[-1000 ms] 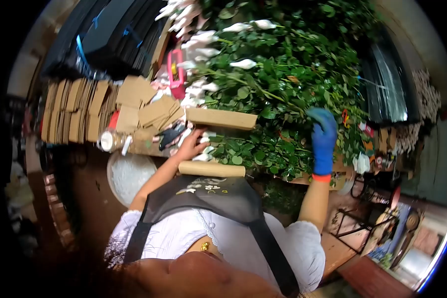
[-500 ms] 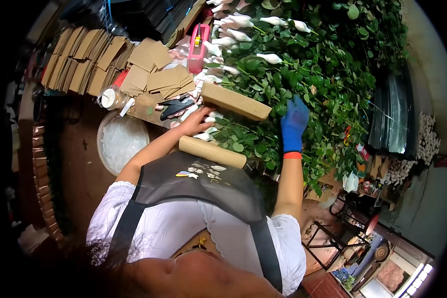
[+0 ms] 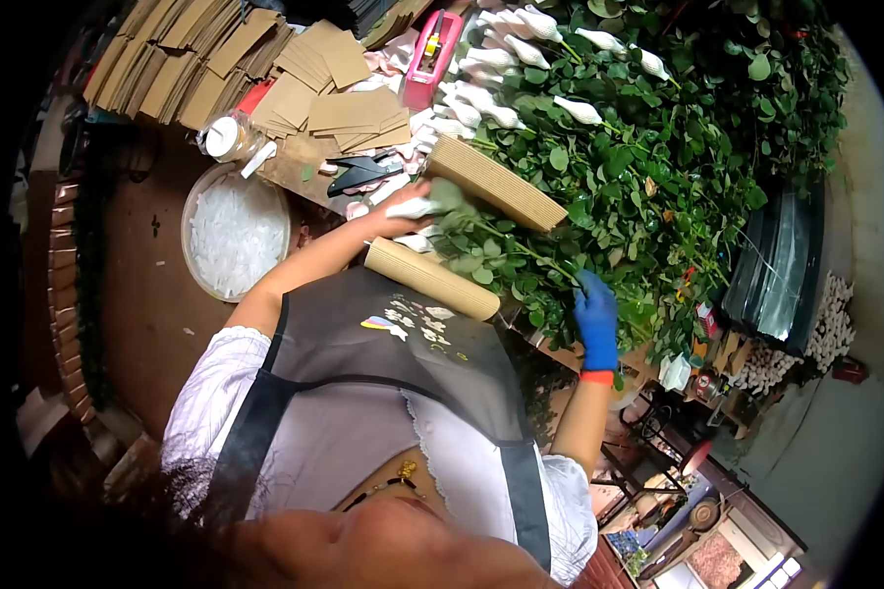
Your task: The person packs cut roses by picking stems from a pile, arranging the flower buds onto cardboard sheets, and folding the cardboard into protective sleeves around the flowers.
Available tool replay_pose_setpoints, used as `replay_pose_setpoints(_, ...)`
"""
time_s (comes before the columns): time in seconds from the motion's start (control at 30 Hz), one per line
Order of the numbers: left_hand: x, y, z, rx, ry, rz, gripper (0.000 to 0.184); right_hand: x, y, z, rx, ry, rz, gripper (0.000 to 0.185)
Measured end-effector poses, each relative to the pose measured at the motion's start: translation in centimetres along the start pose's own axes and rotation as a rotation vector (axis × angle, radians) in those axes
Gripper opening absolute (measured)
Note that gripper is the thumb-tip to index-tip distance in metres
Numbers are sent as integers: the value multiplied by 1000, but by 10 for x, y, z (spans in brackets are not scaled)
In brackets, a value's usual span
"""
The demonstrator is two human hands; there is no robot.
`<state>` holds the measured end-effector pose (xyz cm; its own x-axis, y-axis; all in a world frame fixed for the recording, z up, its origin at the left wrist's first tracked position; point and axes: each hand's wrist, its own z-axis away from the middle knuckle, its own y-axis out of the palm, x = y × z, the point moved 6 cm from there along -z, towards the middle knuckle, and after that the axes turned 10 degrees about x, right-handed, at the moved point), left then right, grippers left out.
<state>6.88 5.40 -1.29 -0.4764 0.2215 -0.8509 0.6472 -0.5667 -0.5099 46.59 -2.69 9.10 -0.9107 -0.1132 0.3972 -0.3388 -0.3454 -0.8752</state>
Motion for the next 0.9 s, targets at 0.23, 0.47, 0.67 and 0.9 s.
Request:
replay_pose_setpoints(0.23,7,7,-1,-55,56,-21,44,97,-36,-30,-16,106,245,37)
replay_pose_setpoints(0.47,6,11,-7,-19,65,-136,41,157,91,-142,334,104,325,51)
replay_pose_setpoints(0.67,-17,-34,-8,-133,-133,-54,37,153,109,-152,261,185,292,47)
replay_pose_setpoints(0.9,11,-59,23,-518,-187,244,22,135,126,-154,194,203,357,44)
